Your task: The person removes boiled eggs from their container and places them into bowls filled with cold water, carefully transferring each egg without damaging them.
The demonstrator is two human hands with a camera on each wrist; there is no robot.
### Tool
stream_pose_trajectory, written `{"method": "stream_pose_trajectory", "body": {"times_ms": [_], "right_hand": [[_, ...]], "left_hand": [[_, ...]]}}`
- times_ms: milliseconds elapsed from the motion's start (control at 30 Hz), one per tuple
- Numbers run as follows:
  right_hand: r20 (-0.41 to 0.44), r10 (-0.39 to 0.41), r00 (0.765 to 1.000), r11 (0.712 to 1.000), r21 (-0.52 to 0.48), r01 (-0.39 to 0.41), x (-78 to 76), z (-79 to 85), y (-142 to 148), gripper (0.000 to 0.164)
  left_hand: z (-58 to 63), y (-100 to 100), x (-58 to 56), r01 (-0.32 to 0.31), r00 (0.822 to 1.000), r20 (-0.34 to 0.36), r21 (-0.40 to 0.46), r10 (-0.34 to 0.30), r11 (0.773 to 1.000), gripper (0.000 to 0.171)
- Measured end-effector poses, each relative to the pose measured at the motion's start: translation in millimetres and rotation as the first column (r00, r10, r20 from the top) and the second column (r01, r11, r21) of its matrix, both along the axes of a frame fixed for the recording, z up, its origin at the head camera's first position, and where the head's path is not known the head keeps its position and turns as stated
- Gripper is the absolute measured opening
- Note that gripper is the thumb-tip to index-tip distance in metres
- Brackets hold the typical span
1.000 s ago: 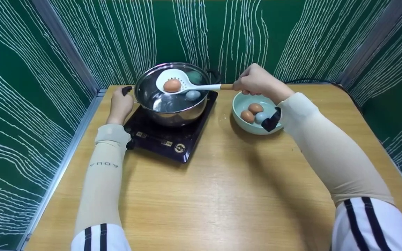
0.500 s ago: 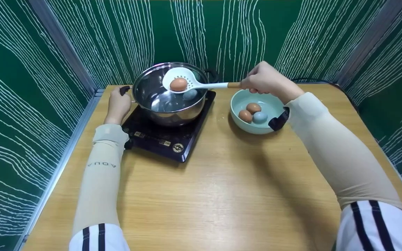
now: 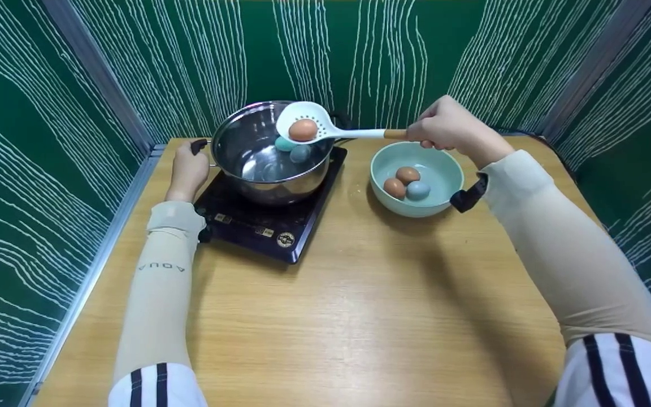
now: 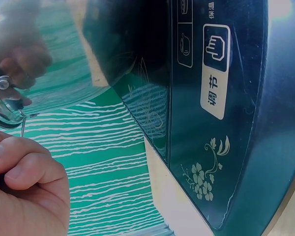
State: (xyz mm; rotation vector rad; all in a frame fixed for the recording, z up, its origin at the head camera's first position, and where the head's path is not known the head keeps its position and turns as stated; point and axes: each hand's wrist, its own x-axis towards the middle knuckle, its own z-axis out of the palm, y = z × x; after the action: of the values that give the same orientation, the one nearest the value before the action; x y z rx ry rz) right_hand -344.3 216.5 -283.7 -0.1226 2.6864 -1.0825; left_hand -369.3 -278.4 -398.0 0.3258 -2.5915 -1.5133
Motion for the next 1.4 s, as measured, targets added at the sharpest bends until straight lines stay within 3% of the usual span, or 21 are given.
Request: {"method": "stream_pose_trajectory", "body": {"times_ms": [767, 1000, 1400], "right_hand": [[0.017, -0.075, 0.997, 0.997, 0.023, 0.074, 14.6, 7.2, 40, 0.018], [0.028, -0.097, 0.995, 0.995, 0.021, 0.096, 19.0, 7.6, 51, 0.030], [0.020, -0.130, 0.991, 0.991, 0.025, 0.130, 26.5, 3.9, 70, 0.020]], "left_hand": [[-2.0, 0, 3.4, 0.014, 0.999, -0.031, -0.012, -0.014, 1.000, 0.052], [-0.8, -2, 4.0, 0.009, 1.000, -0.022, -0.023, -0.009, 1.000, 0.053], [2.1, -2, 3.3, 0.024, 1.000, -0.001, -0.027, -0.024, 0.999, 0.059]]}}
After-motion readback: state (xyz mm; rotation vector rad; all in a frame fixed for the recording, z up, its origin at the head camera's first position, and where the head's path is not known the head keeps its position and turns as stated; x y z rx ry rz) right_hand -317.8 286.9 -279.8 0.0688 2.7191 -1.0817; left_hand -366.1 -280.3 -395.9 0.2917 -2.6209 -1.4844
